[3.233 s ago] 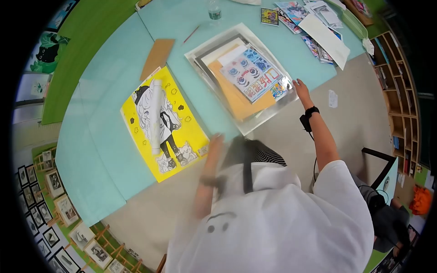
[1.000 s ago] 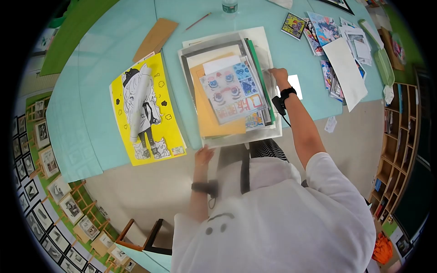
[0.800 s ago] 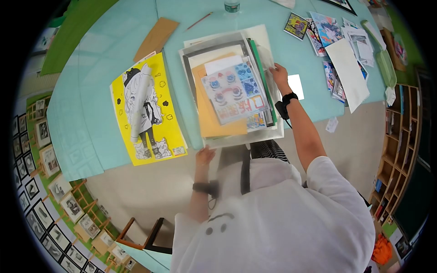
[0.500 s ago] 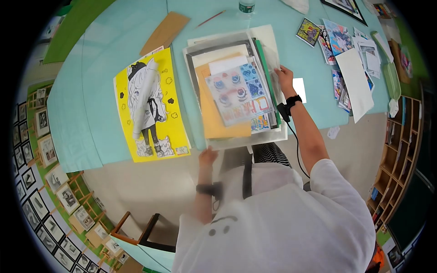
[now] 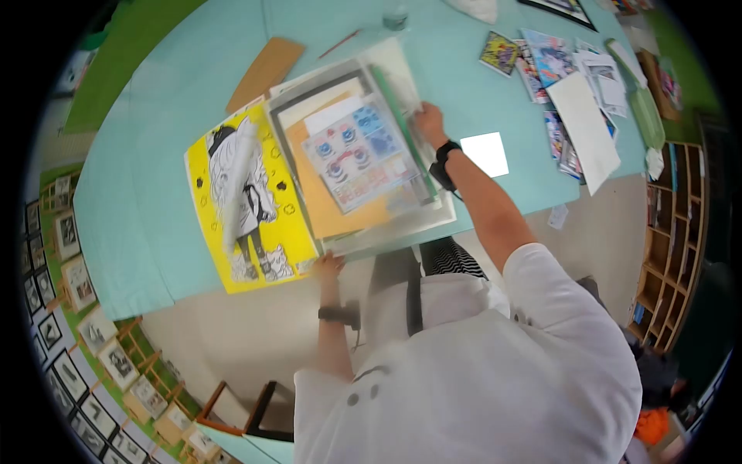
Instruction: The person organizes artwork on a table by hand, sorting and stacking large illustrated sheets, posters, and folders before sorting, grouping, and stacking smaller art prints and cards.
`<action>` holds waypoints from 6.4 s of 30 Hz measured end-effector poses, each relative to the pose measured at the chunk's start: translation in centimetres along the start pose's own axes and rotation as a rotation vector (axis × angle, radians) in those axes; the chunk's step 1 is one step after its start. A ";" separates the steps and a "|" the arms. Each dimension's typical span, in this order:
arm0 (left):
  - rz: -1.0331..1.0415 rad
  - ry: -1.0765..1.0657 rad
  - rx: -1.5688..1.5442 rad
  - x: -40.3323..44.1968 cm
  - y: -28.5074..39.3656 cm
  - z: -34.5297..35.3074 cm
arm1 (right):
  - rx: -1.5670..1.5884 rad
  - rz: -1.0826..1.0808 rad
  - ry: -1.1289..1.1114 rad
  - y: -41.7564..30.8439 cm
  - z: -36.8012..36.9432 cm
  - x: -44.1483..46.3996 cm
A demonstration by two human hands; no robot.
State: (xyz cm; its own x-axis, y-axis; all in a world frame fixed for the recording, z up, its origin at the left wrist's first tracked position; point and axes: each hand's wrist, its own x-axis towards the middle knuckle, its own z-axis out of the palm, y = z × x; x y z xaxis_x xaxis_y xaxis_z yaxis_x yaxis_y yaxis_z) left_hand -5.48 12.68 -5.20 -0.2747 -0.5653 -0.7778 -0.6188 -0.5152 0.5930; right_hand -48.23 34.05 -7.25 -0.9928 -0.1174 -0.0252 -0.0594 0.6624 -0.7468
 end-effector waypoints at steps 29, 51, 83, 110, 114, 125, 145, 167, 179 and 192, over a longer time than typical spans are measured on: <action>0.756 -0.899 1.192 -30.6 -3.0 41.2 | 1.001 0.674 0.345 40.9 -46.4 -22.4; 0.357 -0.643 0.290 -23.8 -1.5 59.9 | 1.078 0.343 -0.355 20.4 -53.8 -14.2; 0.814 -0.397 -0.157 -31.1 -5.2 43.6 | 0.645 0.044 -0.729 15.3 -47.8 -5.9; 0.548 0.750 1.059 -1.3 13.9 -8.4 | 0.473 -0.015 -0.724 -1.2 -15.2 -10.1; 0.471 0.732 1.293 4.6 16.4 -11.9 | 0.480 0.069 -0.680 -4.0 -16.6 -12.3; 0.671 0.689 1.538 13.2 19.3 -17.3 | 0.438 0.010 -0.735 -15.8 0.2 -18.3; 0.968 0.502 0.863 10.9 20.1 -14.6 | 0.140 0.056 -0.572 -26.4 22.8 -24.4; 0.894 0.479 1.533 10.5 13.4 0.8 | 0.524 0.474 -0.789 -4.8 -9.2 -30.4; 1.198 0.551 1.200 -1.6 13.3 10.2 | 0.491 1.065 -0.353 25.6 -30.6 -46.3; 0.750 -0.538 0.620 -16.6 1.1 40.1 | 0.016 0.354 0.177 40.7 -47.1 -18.2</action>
State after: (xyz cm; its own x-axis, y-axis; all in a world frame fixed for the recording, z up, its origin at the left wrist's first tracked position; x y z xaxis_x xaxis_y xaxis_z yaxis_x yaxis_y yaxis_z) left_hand -31.12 47.33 0.07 -0.9241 -0.1680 -0.3433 -0.3811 0.3361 0.8613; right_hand -37.48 97.98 -5.92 -0.9543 0.2463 -0.1691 0.2900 0.6276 -0.7225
